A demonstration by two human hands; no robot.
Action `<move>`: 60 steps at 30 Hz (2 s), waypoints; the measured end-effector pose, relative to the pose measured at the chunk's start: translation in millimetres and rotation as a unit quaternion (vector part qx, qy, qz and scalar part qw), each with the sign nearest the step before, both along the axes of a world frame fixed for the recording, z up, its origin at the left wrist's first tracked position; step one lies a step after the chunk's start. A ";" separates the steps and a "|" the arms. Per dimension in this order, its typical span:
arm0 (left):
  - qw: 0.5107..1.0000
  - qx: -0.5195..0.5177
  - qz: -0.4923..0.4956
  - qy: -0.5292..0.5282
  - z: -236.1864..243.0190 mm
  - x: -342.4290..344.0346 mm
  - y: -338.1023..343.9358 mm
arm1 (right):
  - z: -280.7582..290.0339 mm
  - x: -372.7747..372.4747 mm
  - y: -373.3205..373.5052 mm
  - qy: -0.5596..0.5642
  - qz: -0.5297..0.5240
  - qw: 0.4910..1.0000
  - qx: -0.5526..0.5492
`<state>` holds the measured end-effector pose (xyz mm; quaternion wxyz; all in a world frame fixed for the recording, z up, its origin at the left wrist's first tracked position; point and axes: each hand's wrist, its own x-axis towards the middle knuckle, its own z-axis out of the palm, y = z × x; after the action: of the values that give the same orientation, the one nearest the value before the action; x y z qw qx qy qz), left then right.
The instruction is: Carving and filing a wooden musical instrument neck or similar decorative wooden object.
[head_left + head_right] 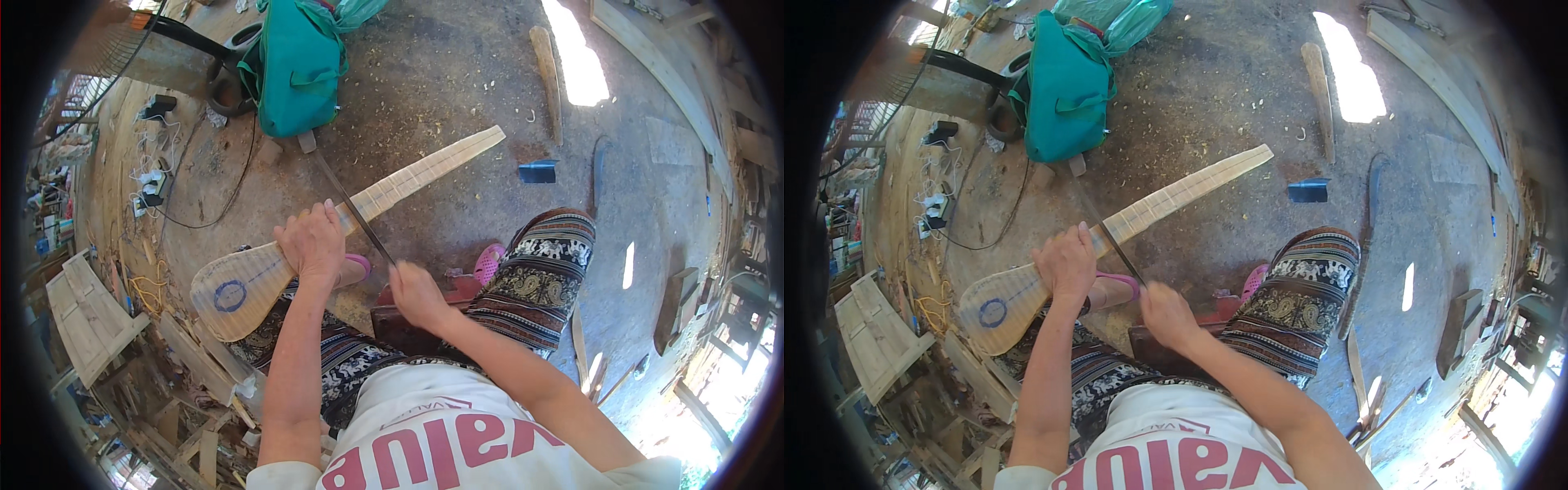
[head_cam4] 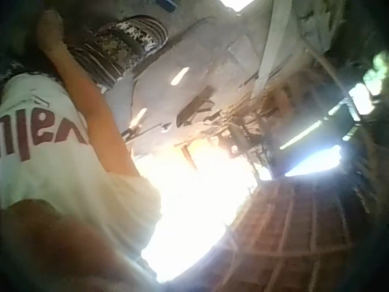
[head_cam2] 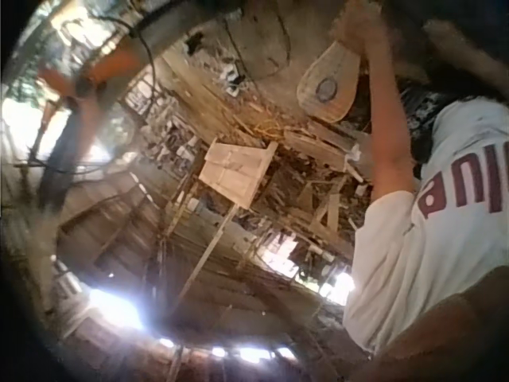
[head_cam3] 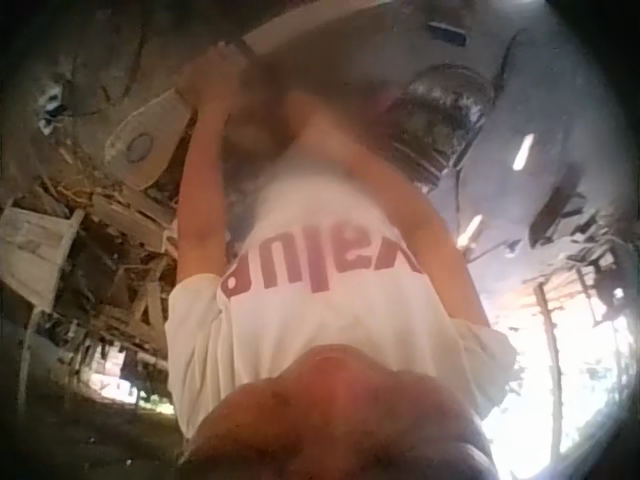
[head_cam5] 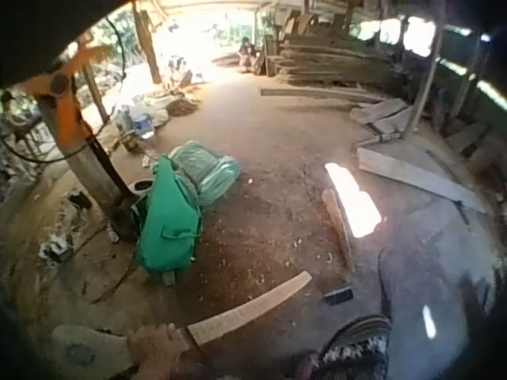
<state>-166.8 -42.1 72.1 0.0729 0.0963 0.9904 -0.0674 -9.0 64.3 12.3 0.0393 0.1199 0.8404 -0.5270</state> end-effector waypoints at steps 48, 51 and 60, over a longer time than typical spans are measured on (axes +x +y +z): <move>0.999 0.032 -0.003 0.022 -0.6 1.9 -10.1 | 3.5 6.6 -4.9 0.019 0.016 1.000 0.005; 0.997 0.051 -0.040 0.029 -2.8 -0.6 21.1 | -12.6 -53.7 14.1 0.049 0.014 0.998 0.048; 0.987 0.052 -0.113 0.106 -73.1 -19.0 -32.3 | -46.8 -8.0 -18.4 0.068 0.089 0.991 0.067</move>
<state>-185.8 -74.4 -1.1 -0.0455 0.2035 0.9774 -0.0338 -17.0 45.9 -34.5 0.0209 0.0107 0.8820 -0.4707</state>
